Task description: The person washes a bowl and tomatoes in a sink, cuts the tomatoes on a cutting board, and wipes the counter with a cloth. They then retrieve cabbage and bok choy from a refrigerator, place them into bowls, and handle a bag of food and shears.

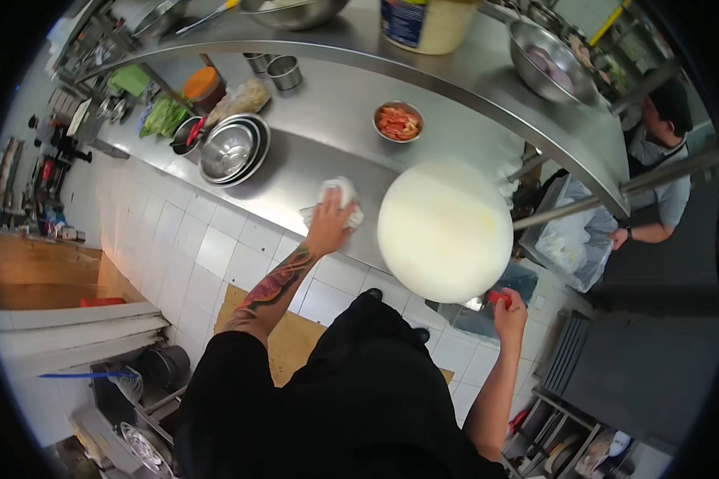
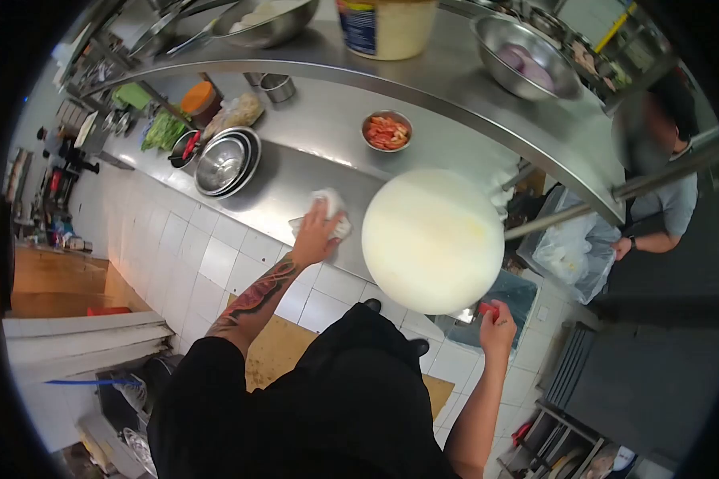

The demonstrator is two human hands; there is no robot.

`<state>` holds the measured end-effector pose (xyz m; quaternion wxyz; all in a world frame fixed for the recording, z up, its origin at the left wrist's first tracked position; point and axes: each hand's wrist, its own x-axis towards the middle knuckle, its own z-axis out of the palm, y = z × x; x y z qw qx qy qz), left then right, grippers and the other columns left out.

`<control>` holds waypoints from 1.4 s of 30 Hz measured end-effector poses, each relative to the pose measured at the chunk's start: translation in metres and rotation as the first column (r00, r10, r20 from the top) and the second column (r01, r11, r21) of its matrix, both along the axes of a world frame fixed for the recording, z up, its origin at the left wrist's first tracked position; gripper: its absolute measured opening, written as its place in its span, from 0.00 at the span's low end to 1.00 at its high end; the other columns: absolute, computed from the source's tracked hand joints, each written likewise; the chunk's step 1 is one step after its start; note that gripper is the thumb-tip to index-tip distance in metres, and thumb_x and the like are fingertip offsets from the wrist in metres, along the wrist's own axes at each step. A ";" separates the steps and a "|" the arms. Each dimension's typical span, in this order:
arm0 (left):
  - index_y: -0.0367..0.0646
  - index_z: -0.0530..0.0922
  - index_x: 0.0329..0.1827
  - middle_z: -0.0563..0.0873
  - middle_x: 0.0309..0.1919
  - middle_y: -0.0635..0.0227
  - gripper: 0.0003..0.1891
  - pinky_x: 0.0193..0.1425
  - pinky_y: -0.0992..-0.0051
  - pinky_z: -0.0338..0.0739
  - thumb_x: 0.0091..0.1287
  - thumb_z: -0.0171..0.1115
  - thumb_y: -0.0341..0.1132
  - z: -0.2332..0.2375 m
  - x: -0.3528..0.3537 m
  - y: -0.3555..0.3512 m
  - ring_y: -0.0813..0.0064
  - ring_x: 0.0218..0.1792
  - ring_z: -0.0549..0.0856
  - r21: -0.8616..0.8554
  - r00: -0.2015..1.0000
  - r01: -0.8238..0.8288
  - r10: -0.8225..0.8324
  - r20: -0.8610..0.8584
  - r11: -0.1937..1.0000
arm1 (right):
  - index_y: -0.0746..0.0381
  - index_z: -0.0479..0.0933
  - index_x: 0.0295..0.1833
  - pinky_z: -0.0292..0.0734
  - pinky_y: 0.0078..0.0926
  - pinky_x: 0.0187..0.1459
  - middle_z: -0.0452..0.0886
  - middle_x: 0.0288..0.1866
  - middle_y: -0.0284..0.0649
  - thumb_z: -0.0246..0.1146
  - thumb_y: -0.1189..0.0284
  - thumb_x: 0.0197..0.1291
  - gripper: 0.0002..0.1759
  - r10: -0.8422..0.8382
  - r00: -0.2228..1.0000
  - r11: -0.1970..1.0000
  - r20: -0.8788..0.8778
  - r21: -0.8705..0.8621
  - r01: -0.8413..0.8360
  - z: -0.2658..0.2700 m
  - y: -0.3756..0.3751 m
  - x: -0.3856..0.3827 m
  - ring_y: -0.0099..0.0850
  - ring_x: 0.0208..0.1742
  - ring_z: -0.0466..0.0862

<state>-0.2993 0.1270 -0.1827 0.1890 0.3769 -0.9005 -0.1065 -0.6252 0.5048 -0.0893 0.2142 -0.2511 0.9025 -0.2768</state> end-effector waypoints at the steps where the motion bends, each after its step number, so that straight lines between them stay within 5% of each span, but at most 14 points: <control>1: 0.47 0.70 0.76 0.63 0.79 0.49 0.40 0.78 0.41 0.59 0.58 0.75 0.35 0.003 0.004 -0.008 0.41 0.79 0.60 0.008 0.980 0.176 -0.176 0.093 0.984 | 0.63 0.80 0.60 0.85 0.28 0.43 0.88 0.52 0.48 0.61 0.77 0.67 0.16 0.060 0.957 0.998 -0.284 -0.004 -0.064 -0.005 -0.007 -0.001 0.33 0.46 0.90; 6: 0.49 0.71 0.74 0.66 0.77 0.53 0.39 0.76 0.42 0.62 0.57 0.77 0.35 0.018 0.025 -0.047 0.45 0.78 0.63 0.097 0.971 0.141 -0.157 0.179 0.985 | 0.65 0.75 0.68 0.83 0.28 0.47 0.83 0.61 0.48 0.64 0.72 0.70 0.22 -0.166 0.985 0.936 0.043 -0.308 0.171 -0.008 0.004 0.014 0.32 0.48 0.88; 7: 0.48 0.71 0.73 0.69 0.75 0.54 0.37 0.74 0.43 0.66 0.59 0.77 0.36 -0.027 0.038 -0.077 0.48 0.75 0.67 0.232 0.974 0.019 0.034 -0.226 0.973 | 0.66 0.74 0.69 0.83 0.27 0.46 0.83 0.61 0.48 0.64 0.72 0.71 0.23 -0.160 0.987 0.937 -0.001 -0.314 0.152 -0.009 0.013 0.018 0.31 0.47 0.88; 8: 0.48 0.71 0.72 0.72 0.72 0.54 0.36 0.71 0.44 0.70 0.60 0.77 0.37 -0.054 0.051 -0.101 0.51 0.73 0.72 0.394 0.785 -0.032 0.267 -0.559 0.919 | 0.67 0.73 0.70 0.83 0.26 0.45 0.83 0.62 0.48 0.63 0.72 0.71 0.24 -0.156 0.987 0.938 -0.045 -0.321 0.134 -0.012 0.025 0.023 0.31 0.46 0.88; 10: 0.42 0.70 0.67 0.77 0.59 0.62 0.33 0.58 0.61 0.79 0.67 0.73 0.50 0.037 0.064 -0.098 0.66 0.53 0.80 0.905 0.247 -0.087 0.889 -0.386 0.417 | 0.68 0.72 0.70 0.83 0.25 0.43 0.83 0.59 0.49 0.63 0.72 0.72 0.24 -0.148 0.988 0.935 -0.042 -0.331 0.126 -0.028 0.058 0.031 0.30 0.43 0.88; 14: 0.39 0.55 0.76 0.71 0.69 0.51 0.50 0.52 0.43 0.83 0.61 0.77 0.55 -0.018 0.157 -0.190 0.52 0.62 0.78 0.942 -0.284 -0.282 0.922 -0.263 0.182 | 0.67 0.73 0.68 0.86 0.27 0.37 0.84 0.51 0.48 0.62 0.71 0.73 0.22 -0.195 0.978 0.944 0.072 -0.258 0.207 -0.055 0.110 0.070 0.30 0.37 0.87; 17: 0.30 0.58 0.73 0.75 0.64 0.41 0.48 0.53 0.41 0.85 0.61 0.78 0.48 0.015 0.173 -0.212 0.47 0.61 0.82 0.960 -0.368 -0.228 0.898 -0.239 0.162 | 0.68 0.74 0.66 0.85 0.28 0.35 0.87 0.47 0.51 0.62 0.72 0.72 0.21 -0.240 0.964 0.958 0.112 -0.135 0.254 -0.066 0.142 0.103 0.30 0.34 0.89; 18: 0.30 0.58 0.73 0.75 0.64 0.41 0.48 0.53 0.41 0.85 0.61 0.78 0.48 0.002 0.186 -0.226 0.47 0.61 0.82 0.961 -0.363 -0.224 0.901 -0.239 0.165 | 0.67 0.74 0.66 0.85 0.28 0.35 0.87 0.46 0.51 0.62 0.72 0.72 0.21 -0.248 0.959 0.962 0.135 -0.080 0.260 -0.072 0.151 0.111 0.30 0.34 0.89; 20: 0.28 0.59 0.70 0.81 0.54 0.40 0.41 0.47 0.42 0.88 0.62 0.74 0.40 -0.043 0.222 -0.255 0.48 0.54 0.86 0.959 0.170 -0.074 0.951 -0.257 0.272 | 0.67 0.76 0.65 0.85 0.27 0.35 0.87 0.42 0.50 0.63 0.72 0.71 0.20 -0.264 0.949 0.962 0.171 -0.025 0.272 -0.080 0.164 0.124 0.30 0.34 0.88; 23: 0.27 0.67 0.62 0.84 0.45 0.44 0.30 0.38 0.50 0.90 0.62 0.70 0.34 -0.064 0.201 -0.243 0.53 0.43 0.89 0.899 0.104 -0.340 0.961 -0.258 0.278 | 0.69 0.75 0.64 0.87 0.28 0.33 0.86 0.43 0.50 0.63 0.72 0.71 0.20 -0.198 0.947 0.968 0.253 -0.103 0.230 -0.099 0.178 0.131 0.33 0.34 0.89; 29: 0.27 0.67 0.66 0.84 0.42 0.48 0.34 0.33 0.56 0.89 0.65 0.69 0.42 -0.011 0.186 -0.170 0.58 0.37 0.88 0.960 0.307 -0.114 0.928 -0.212 0.257 | 0.69 0.77 0.63 0.84 0.27 0.37 0.87 0.43 0.47 0.64 0.69 0.72 0.19 0.037 0.943 0.991 0.332 -0.133 0.008 -0.093 0.130 0.130 0.31 0.36 0.90; 35: 0.27 0.65 0.74 0.87 0.47 0.44 0.46 0.31 0.66 0.86 0.63 0.72 0.52 0.043 0.210 -0.143 0.62 0.35 0.90 0.535 0.528 -0.689 0.844 -0.092 0.489 | 0.62 0.81 0.59 0.84 0.33 0.39 0.90 0.43 0.48 0.65 0.67 0.69 0.17 0.438 0.891 0.895 0.122 0.034 -0.445 -0.082 0.071 0.125 0.40 0.34 0.90; 39: 0.26 0.67 0.72 0.85 0.54 0.36 0.47 0.58 0.58 0.82 0.62 0.72 0.57 0.023 0.227 -0.173 0.46 0.53 0.88 0.266 0.619 -0.743 0.782 -0.073 0.614 | 0.61 0.82 0.56 0.84 0.37 0.41 0.90 0.43 0.48 0.65 0.66 0.68 0.16 0.474 0.880 0.878 0.032 0.052 -0.475 -0.062 0.028 0.141 0.43 0.36 0.90; 42: 0.26 0.67 0.71 0.82 0.58 0.34 0.47 0.68 0.54 0.76 0.62 0.73 0.57 0.006 0.224 -0.195 0.41 0.62 0.83 0.473 0.603 -0.648 0.782 -0.160 0.597 | 0.61 0.82 0.56 0.84 0.37 0.41 0.90 0.43 0.48 0.66 0.66 0.68 0.15 0.508 0.861 0.861 -0.010 0.027 -0.507 -0.053 -0.011 0.178 0.44 0.36 0.90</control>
